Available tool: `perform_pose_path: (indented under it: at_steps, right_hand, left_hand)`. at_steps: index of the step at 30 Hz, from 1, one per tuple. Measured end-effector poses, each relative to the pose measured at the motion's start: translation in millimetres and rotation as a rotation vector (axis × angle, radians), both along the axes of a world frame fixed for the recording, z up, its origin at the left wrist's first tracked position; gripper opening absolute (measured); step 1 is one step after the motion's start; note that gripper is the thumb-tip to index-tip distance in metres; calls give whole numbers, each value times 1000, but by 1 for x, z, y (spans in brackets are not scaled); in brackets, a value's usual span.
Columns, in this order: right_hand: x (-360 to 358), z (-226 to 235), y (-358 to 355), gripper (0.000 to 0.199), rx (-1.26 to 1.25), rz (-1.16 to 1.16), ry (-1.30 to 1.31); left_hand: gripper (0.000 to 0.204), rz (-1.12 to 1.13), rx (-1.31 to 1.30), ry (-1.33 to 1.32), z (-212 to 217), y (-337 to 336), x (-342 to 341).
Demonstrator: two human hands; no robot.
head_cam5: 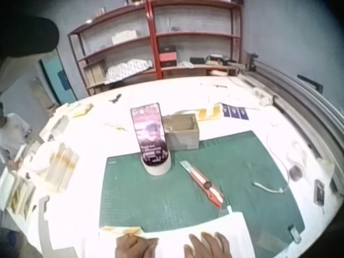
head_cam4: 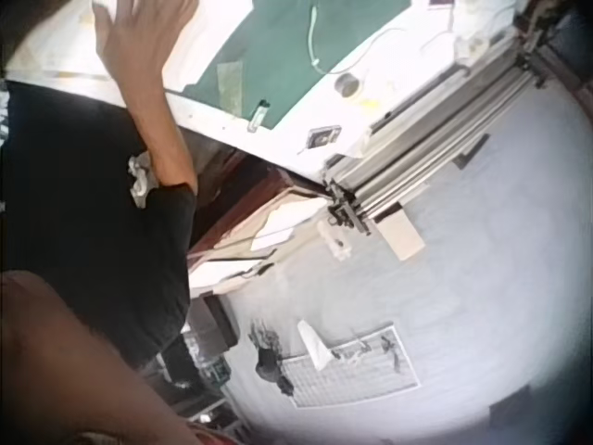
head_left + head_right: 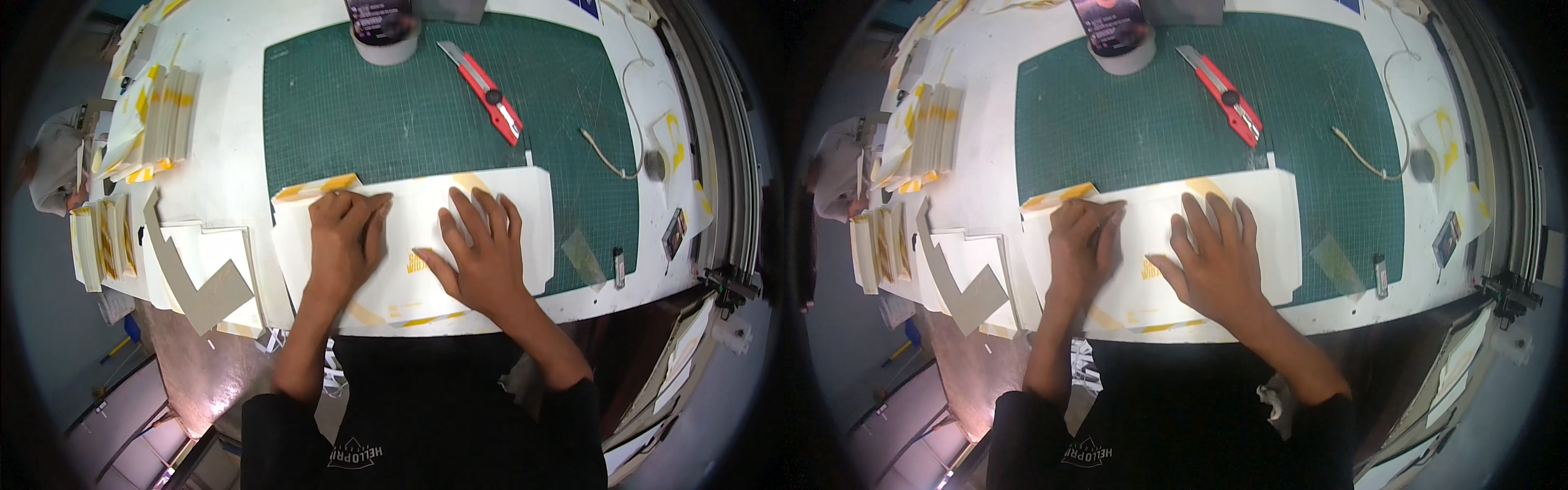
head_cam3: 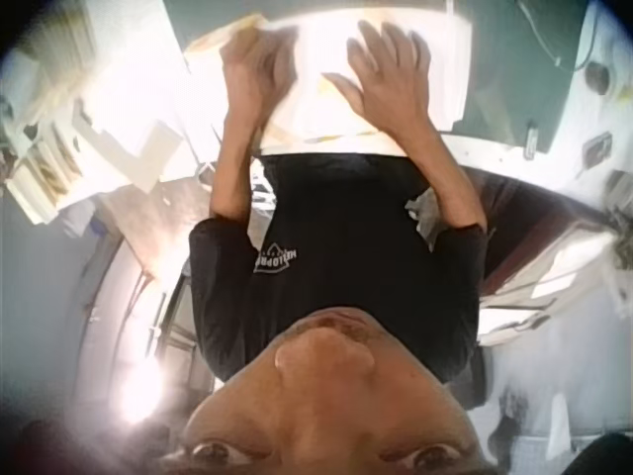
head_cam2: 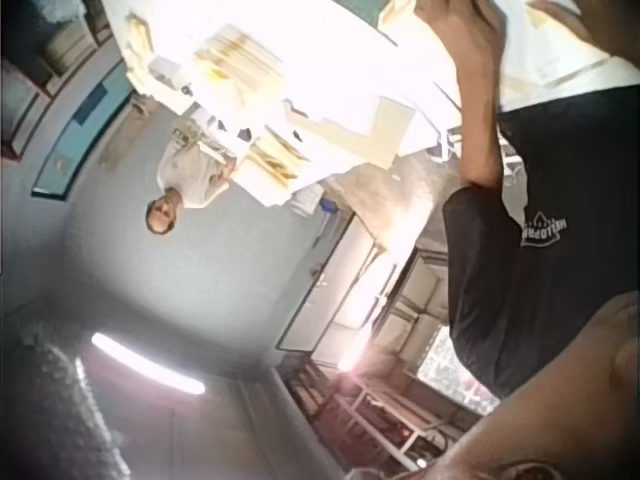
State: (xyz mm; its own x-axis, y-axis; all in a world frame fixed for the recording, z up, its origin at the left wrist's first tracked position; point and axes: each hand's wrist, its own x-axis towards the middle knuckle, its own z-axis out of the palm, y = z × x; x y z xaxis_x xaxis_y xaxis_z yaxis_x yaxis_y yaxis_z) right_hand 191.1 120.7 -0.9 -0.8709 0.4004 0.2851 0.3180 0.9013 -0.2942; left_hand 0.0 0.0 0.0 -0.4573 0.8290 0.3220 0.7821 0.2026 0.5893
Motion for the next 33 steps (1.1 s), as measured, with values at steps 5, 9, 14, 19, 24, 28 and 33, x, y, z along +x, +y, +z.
perform_pose_path:
  at_steps: [5, 9, 14, 19, 24, 28, 33]
  right_hand:
    - [-3, 9, 0, 49, -8, 4, 0]
    - [-3, 11, -1, 51, -1, 2, -20]
    - [-4, 13, -2, 53, -3, 6, -55]
    - [-4, 13, -3, 55, 3, -4, -65]
    - [-1, 12, -3, 48, -2, -8, -61]
    - [-4, 16, 3, 38, -52, -4, -42]
    - [-5, 13, 55, 25, -195, 144, 6]
  left_hand:
    - [24, 34, 7, 9, 3, 0, 1]
    - [24, 31, 20, 28, 0, 0, 0]
    - [27, 19, 15, 43, -2, -3, -1]
    - [33, 29, -68, 243, 10, 0, 16]
    - [45, -237, -101, 161, 6, -3, 32]
    - [48, -229, -93, 193, 0, -3, 29]
    - [48, -225, -101, 205, 1, -2, 30]
